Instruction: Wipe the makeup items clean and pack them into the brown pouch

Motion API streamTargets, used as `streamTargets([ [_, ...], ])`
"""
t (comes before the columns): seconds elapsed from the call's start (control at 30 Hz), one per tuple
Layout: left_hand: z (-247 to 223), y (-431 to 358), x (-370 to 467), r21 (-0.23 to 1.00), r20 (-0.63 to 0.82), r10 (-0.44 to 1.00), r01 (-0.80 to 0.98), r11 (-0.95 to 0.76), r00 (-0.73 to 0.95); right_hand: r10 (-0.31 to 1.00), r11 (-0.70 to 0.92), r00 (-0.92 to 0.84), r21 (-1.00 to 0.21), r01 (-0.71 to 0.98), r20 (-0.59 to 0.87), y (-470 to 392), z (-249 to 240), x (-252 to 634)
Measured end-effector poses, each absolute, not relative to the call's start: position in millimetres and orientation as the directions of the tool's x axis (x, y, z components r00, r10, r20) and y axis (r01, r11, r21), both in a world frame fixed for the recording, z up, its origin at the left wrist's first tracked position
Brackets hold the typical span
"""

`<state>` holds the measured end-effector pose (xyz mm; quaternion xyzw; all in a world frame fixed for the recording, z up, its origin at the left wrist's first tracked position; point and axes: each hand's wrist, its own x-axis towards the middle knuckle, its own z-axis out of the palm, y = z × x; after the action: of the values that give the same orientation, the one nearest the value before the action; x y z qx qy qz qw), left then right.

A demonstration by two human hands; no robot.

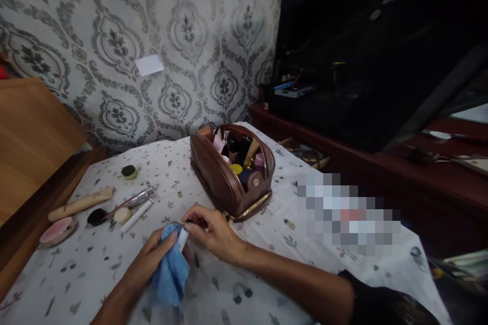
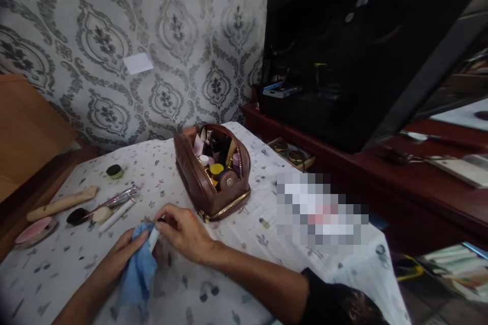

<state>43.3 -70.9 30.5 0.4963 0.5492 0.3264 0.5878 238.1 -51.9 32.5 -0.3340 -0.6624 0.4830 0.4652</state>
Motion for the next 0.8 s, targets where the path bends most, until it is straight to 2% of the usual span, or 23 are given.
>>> streamTargets([
  [0.1,33.6,-74.0,38.2,0.918,-0.397,0.887,0.073,0.391,0.235,0.883,0.344,-0.340,-0.939,0.002,0.323,-54.0,42.8,241.4],
  [0.17,39.7,-75.1,37.8,0.928,-0.373,0.901,0.087,0.362,0.223,0.880,0.352,-0.342,-0.936,0.003,0.330,-54.8,47.1,242.3],
  [0.23,48.5,-73.5,38.4,0.960,-0.265,0.938,0.156,0.234,0.222,0.880,0.371,-0.326,-0.929,0.017,0.345,-57.1,50.1,244.0],
  [0.33,63.7,-67.9,39.3,0.939,-0.099,0.936,0.342,-0.024,0.338,0.863,0.419,-0.324,-0.907,0.031,0.388,-66.1,53.4,252.5],
  [0.43,75.6,-64.8,42.9,0.843,-0.082,0.887,0.507,-0.182,0.454,0.842,0.466,-0.340,-0.882,0.064,0.419,-80.9,55.2,270.6],
  [0.53,79.1,-67.5,54.5,0.774,-0.071,0.852,0.567,-0.281,0.519,0.842,0.489,-0.324,-0.864,0.122,0.431,-95.5,55.9,295.0],
  [0.6,76.2,-70.8,65.6,0.769,-0.079,0.868,0.584,-0.260,0.490,0.840,0.512,-0.298,-0.843,0.165,0.453,-102.9,57.1,312.3],
  [0.7,66.3,-72.2,79.7,0.797,-0.158,0.913,0.594,-0.108,0.377,0.830,0.549,-0.240,-0.814,0.188,0.504,-110.4,59.7,336.5],
  [0.8,53.4,-65.1,85.5,0.805,-0.300,0.853,0.593,-0.014,0.427,0.846,0.529,-0.197,-0.827,0.191,0.496,-115.0,57.2,355.9],
])
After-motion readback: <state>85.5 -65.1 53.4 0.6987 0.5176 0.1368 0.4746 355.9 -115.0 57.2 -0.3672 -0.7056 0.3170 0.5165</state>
